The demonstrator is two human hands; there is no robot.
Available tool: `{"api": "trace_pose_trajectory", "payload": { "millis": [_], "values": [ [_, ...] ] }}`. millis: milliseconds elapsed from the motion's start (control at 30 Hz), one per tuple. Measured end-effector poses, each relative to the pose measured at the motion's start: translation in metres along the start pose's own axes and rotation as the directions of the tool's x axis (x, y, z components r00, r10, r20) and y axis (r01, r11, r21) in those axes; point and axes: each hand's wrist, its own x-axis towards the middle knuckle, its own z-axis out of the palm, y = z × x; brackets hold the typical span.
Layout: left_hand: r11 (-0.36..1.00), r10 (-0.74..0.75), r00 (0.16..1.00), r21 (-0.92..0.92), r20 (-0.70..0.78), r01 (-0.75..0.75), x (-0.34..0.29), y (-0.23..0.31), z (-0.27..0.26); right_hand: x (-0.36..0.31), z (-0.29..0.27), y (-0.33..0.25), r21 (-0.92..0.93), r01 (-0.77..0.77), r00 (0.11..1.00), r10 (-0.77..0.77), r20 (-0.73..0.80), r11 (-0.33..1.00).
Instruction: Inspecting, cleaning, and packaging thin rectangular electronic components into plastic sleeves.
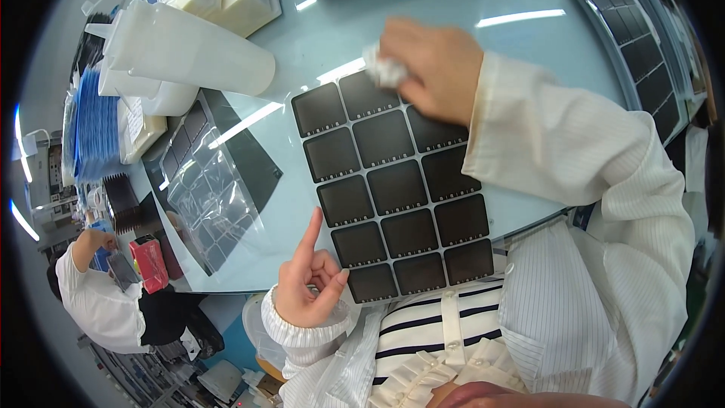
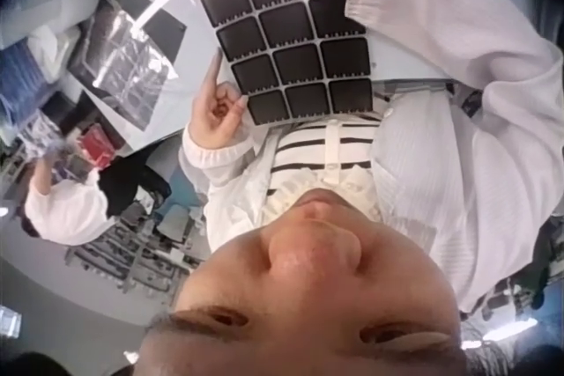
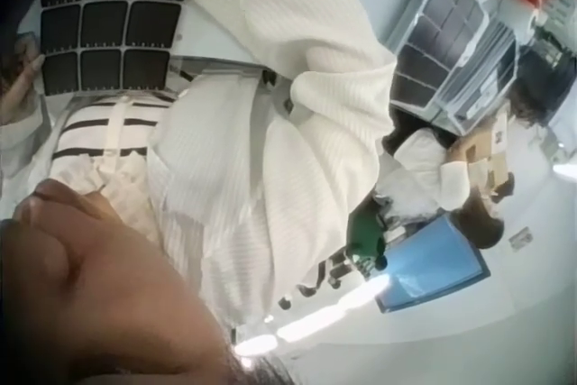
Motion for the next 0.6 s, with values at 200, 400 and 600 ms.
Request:
{"api": "trace_pose_trajectory", "payload": {
  "millis": [200,400,600],
  "values": [
    [1.000,-0.007,1.000,0.005,0.022,0.007,-0.001,0.004,-0.003,0.011,-0.006,0.012,-0.050,0.039,0.999,-0.039,-0.006,0.998],
    [1.000,-0.010,1.000,0.000,0.014,0.010,-0.005,-0.002,-0.006,0.002,0.000,-0.023,0.045,0.075,0.983,-0.081,0.167,0.996],
    [1.000,-0.016,1.000,0.001,0.012,0.016,-0.003,0.003,-0.004,0.012,-0.008,-0.006,0.033,0.070,0.991,-0.074,0.112,0.997]
  ]
}}
